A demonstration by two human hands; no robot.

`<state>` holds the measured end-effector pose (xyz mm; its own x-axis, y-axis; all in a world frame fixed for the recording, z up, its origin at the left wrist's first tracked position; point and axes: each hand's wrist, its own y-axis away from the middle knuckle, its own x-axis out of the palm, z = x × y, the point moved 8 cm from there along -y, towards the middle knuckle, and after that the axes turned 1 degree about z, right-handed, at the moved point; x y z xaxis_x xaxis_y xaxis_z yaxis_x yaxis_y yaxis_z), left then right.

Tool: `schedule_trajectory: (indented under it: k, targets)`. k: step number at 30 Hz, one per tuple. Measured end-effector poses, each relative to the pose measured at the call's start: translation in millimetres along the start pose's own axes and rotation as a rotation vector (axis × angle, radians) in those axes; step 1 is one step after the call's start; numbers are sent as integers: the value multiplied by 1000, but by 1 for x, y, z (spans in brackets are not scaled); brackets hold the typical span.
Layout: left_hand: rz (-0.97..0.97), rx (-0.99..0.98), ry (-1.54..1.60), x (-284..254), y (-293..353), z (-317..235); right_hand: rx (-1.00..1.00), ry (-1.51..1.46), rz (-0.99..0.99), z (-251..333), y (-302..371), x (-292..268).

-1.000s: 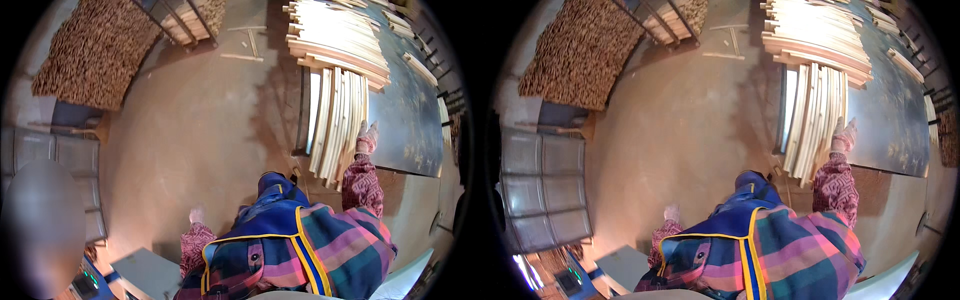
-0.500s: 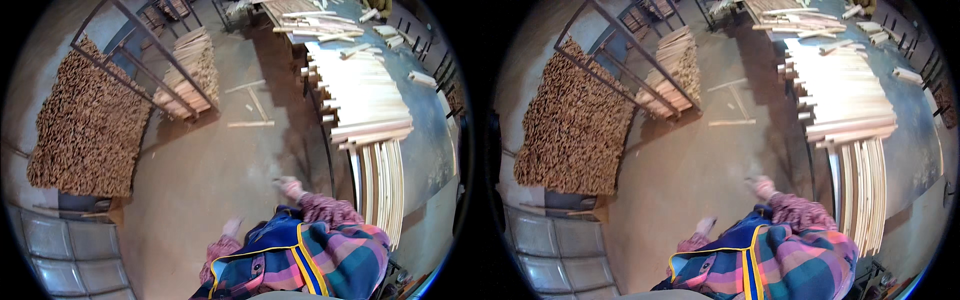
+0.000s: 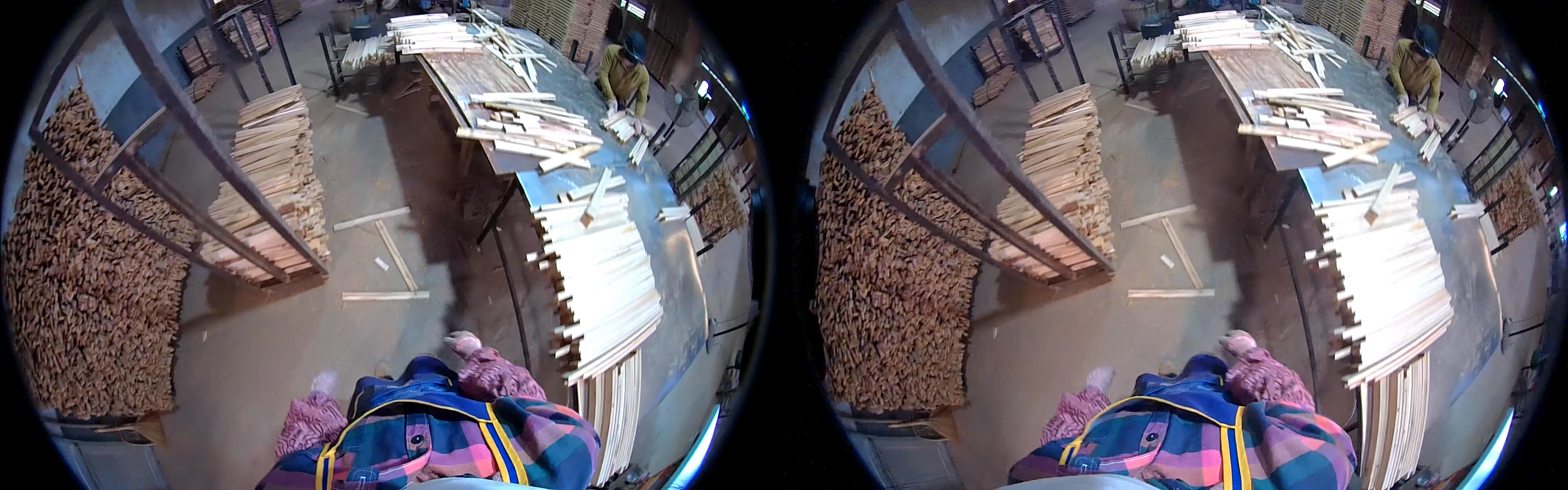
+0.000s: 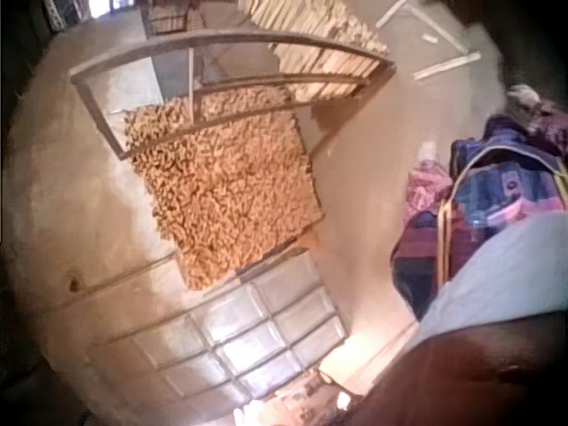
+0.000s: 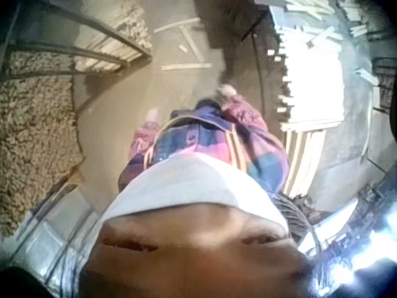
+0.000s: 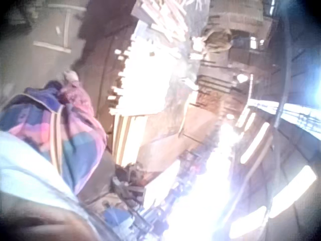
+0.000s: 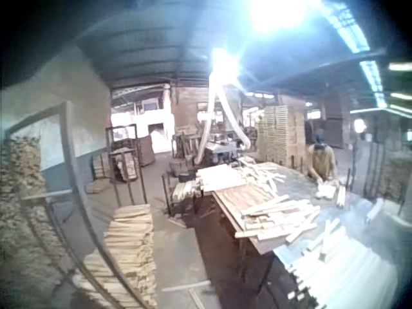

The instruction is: The person gathers thin wooden slats from a metal table and a conveyor belt, aligns them into neat bundles, and stacks them on a metal rack. The person wears pink patterned gloves and a plaid shirt while performing the repetitive stacking task in a workshop environment.

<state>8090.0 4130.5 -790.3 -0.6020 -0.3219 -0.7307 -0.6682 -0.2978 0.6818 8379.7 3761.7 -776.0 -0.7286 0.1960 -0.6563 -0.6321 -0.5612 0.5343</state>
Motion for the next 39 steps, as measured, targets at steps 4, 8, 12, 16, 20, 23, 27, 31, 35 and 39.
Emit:
schedule_trajectory:
  k: [4, 8, 12, 16, 20, 23, 27, 31, 35, 39]
  targets:
    - [-333, 162, 356, -203, -130, -19, 106, -95, -84, -42, -31, -79]
    - [-147, 22, 630, -338, -246, -53, 589, -752, -103, -138, -105, -67]
    - [-209, 115, 640, -372, -344, -74, 73, 159, -319, -79, -275, -199]
    - [282, 167, -60, -402, -333, -72, -17, -203, -405, 49, -424, -357]
    - [-158, 371, 162, -422, -406, -9, -4, -539, -324, 147, -548, -488]
    - [-116, 355, 231, -471, -479, -11, 2, -799, -266, 163, -632, -534]
    - [-172, 482, 216, -587, -595, -25, 133, -598, -236, 148, -713, -580]
    - [-69, 420, -521, -738, -759, -57, 276, -704, -250, 124, -776, -630]
    - [-504, 365, 39, -911, -901, -67, 276, -849, -313, 136, -830, -707]
    - [-145, 240, 634, -1044, -992, -157, 435, -1044, -358, 110, -902, -754]
